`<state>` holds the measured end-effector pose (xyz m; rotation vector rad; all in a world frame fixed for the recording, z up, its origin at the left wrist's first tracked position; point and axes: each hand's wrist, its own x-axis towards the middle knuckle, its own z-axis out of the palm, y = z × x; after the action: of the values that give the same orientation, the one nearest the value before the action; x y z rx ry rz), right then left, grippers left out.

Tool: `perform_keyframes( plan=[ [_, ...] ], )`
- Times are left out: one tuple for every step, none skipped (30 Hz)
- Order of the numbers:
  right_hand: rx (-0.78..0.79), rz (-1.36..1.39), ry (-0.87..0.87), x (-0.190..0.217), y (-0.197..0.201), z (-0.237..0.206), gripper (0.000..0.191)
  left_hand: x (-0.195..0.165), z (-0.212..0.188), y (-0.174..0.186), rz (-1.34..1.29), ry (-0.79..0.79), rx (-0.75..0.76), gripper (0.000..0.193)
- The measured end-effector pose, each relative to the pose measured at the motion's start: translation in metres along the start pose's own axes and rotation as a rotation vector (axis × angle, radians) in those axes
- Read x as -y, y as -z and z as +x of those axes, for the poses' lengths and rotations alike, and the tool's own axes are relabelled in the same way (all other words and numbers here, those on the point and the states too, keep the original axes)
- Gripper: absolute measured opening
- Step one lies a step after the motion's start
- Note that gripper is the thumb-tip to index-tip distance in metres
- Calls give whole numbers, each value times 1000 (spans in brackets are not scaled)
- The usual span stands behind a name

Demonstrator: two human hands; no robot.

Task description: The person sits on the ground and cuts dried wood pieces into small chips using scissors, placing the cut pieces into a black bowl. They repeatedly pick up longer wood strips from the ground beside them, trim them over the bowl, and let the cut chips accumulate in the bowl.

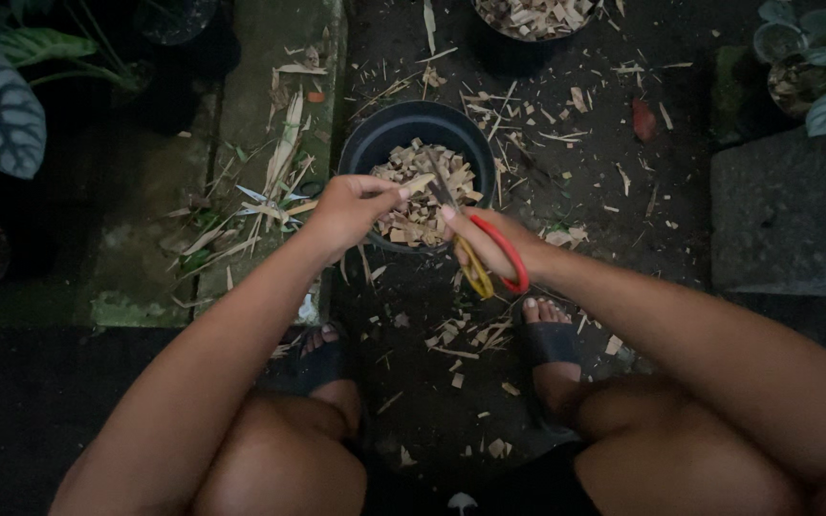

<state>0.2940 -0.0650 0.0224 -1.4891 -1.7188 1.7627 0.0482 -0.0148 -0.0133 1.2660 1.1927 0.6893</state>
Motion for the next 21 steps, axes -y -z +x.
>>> perform_keyframes(
  plan=[
    [3,1,18,0,-1,-1,65,1,0,-1,12,10,4,27],
    [-17,-63,-23,1,0,-2,65,2,0,-1,25,21,9,27],
    [-38,-127,-63,1,0,-3,65,2,0,-2,38,30,15,27],
    [-58,-193,-104,1,0,-3,64,3,0,-2,46,40,9,27],
    [-92,-182,-64,1,0,-3,65,4,0,-2,54,50,4,27],
    [-129,-171,-26,1,-2,-3,65,4,1,-2,63,60,1,27],
    [-166,-160,13,1,-3,-3,66,4,2,-2,40,30,5,27],
    [-149,-120,37,0,-3,-3,66,5,3,-2,17,0,8,27],
    [-133,-78,63,0,-4,-2,65,5,3,-2,-4,-30,11,27],
    [-115,-36,88,0,-4,-2,65,5,4,-2,-16,-21,4,27],
    [-88,-52,86,0,-4,-3,64,5,4,-2,-29,-11,-5,27],
    [-62,-68,84,0,-5,-3,62,4,3,-3,-42,-2,-13,27],
    [-37,-82,81,-1,-5,-4,61,3,3,-3,-31,4,-9,27],
    [-37,-129,42,-1,-5,-4,62,3,2,-4,-20,10,-6,27],
    [-37,-175,4,-1,-6,-4,63,2,0,-5,-9,17,-3,28],
    [-37,-221,-34,-1,-7,-4,63,1,-1,-6,9,17,-6,27],
    [-68,-257,7,-1,-8,-3,66,-1,-2,-6,27,15,-10,27],
    [-99,-294,49,-1,-8,-2,69,-3,-3,-7,44,13,-15,27],
    [-132,-331,89,-1,-9,-2,71,-4,-4,-7,36,10,-16,27],
    [-122,-313,81,-2,-8,-2,70,-5,-5,-6,27,6,-17,27],
    [-113,-296,74,-2,-7,-2,69,-6,-4,-6,18,1,-18,27]
  ],
)
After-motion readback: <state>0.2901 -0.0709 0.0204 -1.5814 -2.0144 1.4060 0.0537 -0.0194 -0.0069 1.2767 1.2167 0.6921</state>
